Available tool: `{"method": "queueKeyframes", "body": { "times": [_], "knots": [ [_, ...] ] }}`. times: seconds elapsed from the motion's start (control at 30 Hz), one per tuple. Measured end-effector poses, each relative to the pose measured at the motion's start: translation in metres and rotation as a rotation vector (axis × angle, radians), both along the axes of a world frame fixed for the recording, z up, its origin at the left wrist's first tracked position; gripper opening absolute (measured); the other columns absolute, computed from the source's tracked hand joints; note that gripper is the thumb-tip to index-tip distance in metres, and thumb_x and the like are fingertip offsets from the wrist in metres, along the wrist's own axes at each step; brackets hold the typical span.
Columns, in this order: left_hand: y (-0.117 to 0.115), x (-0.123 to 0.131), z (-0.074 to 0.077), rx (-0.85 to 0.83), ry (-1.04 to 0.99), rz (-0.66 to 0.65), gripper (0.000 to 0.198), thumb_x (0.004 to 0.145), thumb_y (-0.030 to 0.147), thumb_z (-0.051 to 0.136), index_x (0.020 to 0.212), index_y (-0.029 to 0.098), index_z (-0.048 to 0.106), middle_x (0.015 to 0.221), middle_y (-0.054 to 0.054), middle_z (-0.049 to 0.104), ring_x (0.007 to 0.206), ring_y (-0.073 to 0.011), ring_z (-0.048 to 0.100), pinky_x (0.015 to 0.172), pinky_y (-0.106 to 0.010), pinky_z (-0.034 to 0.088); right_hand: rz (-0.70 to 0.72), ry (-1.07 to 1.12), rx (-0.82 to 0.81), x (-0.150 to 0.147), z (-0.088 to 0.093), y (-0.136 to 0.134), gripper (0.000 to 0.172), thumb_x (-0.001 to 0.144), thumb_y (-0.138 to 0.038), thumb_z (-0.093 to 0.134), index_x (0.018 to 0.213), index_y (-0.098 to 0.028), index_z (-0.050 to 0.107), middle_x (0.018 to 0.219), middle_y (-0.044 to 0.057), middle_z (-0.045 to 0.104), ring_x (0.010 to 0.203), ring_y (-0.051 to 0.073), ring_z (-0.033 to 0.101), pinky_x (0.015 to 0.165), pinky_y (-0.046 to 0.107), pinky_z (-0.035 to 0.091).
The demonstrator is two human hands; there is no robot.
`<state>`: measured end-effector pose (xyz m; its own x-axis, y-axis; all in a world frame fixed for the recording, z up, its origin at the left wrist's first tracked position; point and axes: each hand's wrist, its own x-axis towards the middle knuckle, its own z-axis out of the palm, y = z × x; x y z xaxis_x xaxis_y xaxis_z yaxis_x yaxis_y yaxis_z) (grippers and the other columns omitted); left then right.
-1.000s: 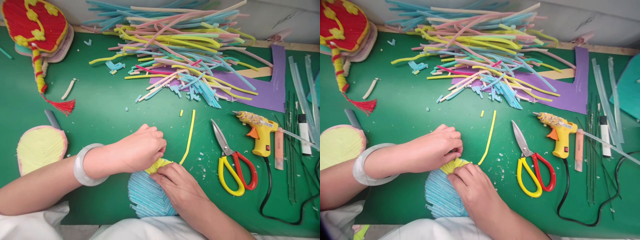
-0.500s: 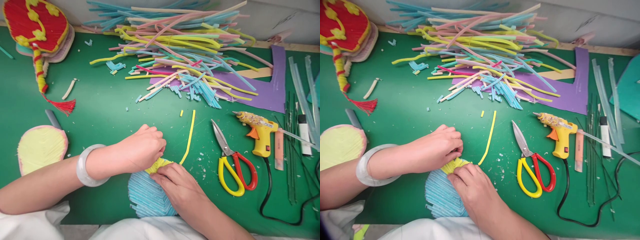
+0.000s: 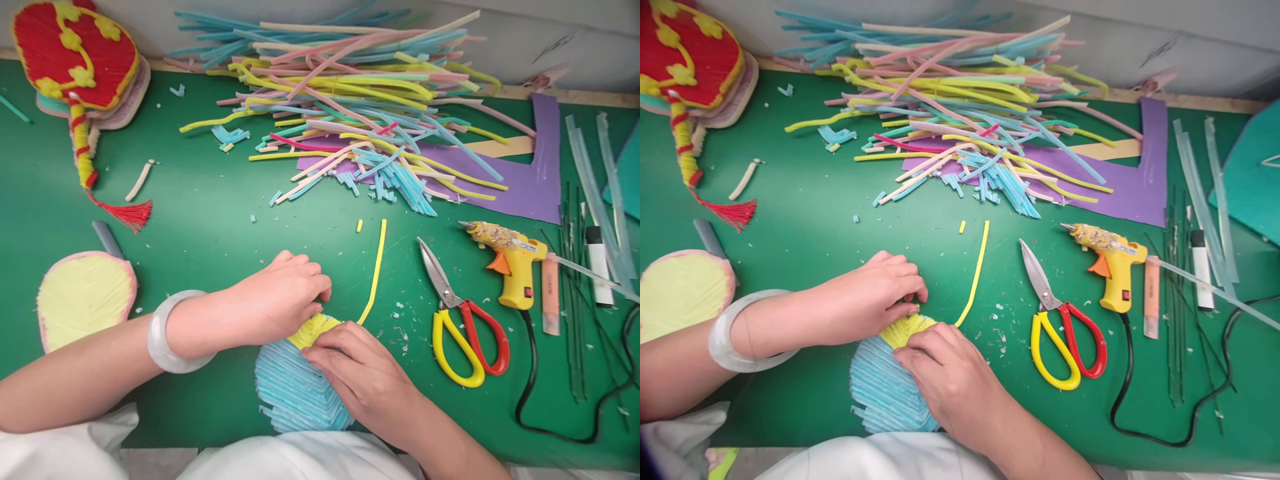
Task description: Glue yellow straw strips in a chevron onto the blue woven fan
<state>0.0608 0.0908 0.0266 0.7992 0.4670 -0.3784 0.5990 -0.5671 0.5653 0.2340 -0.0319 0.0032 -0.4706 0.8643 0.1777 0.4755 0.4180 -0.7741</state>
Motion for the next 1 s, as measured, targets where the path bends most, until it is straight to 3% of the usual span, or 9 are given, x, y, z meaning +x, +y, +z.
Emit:
{"method": "queueKeyframes", "body": {
  "times": [0.1, 0.2, 0.3, 0.47, 0.63, 1.0],
  "knots": [
    [-0.002, -0.005, 0.006, 0.022, -0.006, 0.049, 0.016, 0.093, 0.015, 0.051, 0.103, 0.02, 0.062, 0.093, -0.003, 0.065, 0.091, -0.0197, 0.054, 0.08, -0.034, 0.035, -0.153, 0.088, 0.076, 0.003, 0.002, 0.003, 0.03, 0.093, -0.005, 0.052, 0.112, -0.022, 0.067, 0.093, 0.005, 0.071, 0.083, 0.016, 0.062, 0.073, 0.032, 0.054],
    [-0.009, -0.015, 0.015, 0.066, -0.007, 0.122, 0.02, 0.095, 0.015, 0.044, 0.104, 0.02, 0.061, 0.098, -0.004, 0.066, 0.093, -0.0201, 0.055, 0.084, -0.036, 0.038, -0.371, 0.019, 0.114, 0.006, 0.0, 0.005, 0.028, 0.093, -0.01, 0.055, 0.111, -0.025, 0.069, 0.091, 0.004, 0.07, 0.082, 0.017, 0.064, 0.073, 0.033, 0.055],
    [-0.024, -0.029, 0.022, 0.136, -0.035, 0.222, 0.024, 0.096, 0.015, 0.041, 0.109, 0.02, 0.06, 0.113, -0.005, 0.066, 0.106, -0.0218, 0.055, 0.093, -0.04, 0.04, -0.477, -0.069, 0.166, 0.008, -0.003, 0.007, 0.024, 0.095, -0.014, 0.055, 0.109, -0.026, 0.07, 0.09, 0.005, 0.069, 0.083, 0.019, 0.064, 0.074, 0.035, 0.054],
    [-0.058, -0.049, 0.014, 0.371, -0.06, 0.313, 0.035, 0.097, 0.016, 0.041, 0.131, 0.018, 0.053, 0.147, -0.009, 0.051, 0.138, -0.0259, 0.041, 0.111, -0.051, 0.033, -0.471, -0.142, 0.221, 0.007, -0.009, 0.006, 0.029, 0.095, -0.011, 0.051, 0.114, -0.025, 0.069, 0.099, 0.007, 0.068, 0.091, 0.021, 0.061, 0.082, 0.04, 0.052],
    [-0.081, -0.051, -0.006, 0.486, -0.036, 0.337, 0.043, 0.099, 0.016, 0.038, 0.141, 0.012, 0.045, 0.154, -0.013, 0.042, 0.147, -0.0294, 0.03, 0.117, -0.059, 0.024, -0.429, -0.146, 0.253, 0.005, -0.015, 0.003, 0.03, 0.096, -0.012, 0.051, 0.117, -0.025, 0.068, 0.104, 0.007, 0.068, 0.094, 0.021, 0.06, 0.085, 0.04, 0.051],
    [-0.106, -0.053, -0.028, 0.539, -0.107, 0.102, 0.054, 0.101, 0.028, 0.045, 0.152, 0.018, 0.03, 0.156, -0.013, 0.037, 0.151, -0.0296, 0.017, 0.118, -0.069, 0.007, -0.333, -0.217, 0.389, 0.001, -0.018, 0.003, 0.022, 0.095, -0.019, 0.057, 0.109, -0.024, 0.073, 0.106, 0.007, 0.069, 0.099, 0.021, 0.058, 0.087, 0.039, 0.046]
  ]
}}
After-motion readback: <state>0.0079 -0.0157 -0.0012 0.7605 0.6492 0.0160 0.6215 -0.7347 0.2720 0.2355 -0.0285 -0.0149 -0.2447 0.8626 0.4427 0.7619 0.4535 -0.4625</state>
